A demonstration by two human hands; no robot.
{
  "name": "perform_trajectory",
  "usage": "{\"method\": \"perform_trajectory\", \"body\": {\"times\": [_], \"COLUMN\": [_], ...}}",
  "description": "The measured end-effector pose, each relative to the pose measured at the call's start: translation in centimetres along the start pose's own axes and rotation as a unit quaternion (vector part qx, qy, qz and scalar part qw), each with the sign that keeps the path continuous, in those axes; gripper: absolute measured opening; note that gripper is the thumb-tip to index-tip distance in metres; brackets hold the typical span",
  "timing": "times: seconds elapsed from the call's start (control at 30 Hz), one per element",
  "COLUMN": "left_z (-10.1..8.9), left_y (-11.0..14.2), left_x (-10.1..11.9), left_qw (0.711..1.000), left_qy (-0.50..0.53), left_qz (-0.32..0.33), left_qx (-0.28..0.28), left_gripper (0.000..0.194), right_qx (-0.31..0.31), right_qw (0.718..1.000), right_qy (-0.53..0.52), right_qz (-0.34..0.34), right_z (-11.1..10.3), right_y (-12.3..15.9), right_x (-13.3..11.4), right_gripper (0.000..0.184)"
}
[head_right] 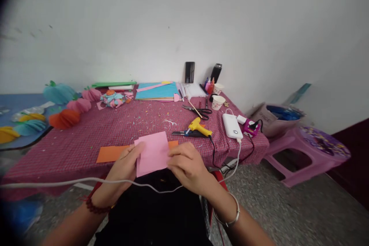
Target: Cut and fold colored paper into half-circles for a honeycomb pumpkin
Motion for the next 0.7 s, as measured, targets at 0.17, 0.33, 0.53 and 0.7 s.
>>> {"method": "perform_trajectory", "body": {"times": [0.17,0.33,0.53,0.7], "left_z": [0.7,0.9,2.3,2.8], "left_y": [-1.1,0.3,2.2,2.8], "left_x": [1.8,5.1,4.1,2.5], "left_qw": [0.996,0.936,0.918,0.936], "left_qy": [-0.064,-0.27,-0.319,-0.283], "left_qz": [0.057,0.224,0.224,0.15], "left_qx": [-0.015,0.004,-0.078,-0.147], "left_gripper": [0.04,0.038,0.035,0.024], "right_qx": [-0.128,0.068,-0.006,-0.035], "right_qw": [0.99,0.947,0.872,0.873], "right_qy": [-0.053,-0.249,-0.416,-0.41], "right_qz": [0.012,0.191,0.259,0.261], "right_z": [1.7,-0.6,3.7,5.1], "right_y": [-0.1,0.5,0.7,0.4], "right_x": [0.0,4.3,3.6,2.7], "right_gripper": [0.001,0.02,0.05,0.031]}}
Point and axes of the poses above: each hand's wrist, its own y-axis away from the middle knuckle, its own z-axis out of the palm, x = y × z, the point moved 10 cm from there along -y, towards the middle knuckle, and after that the axes turned 5 degrees about z, right-handed, at the moved point
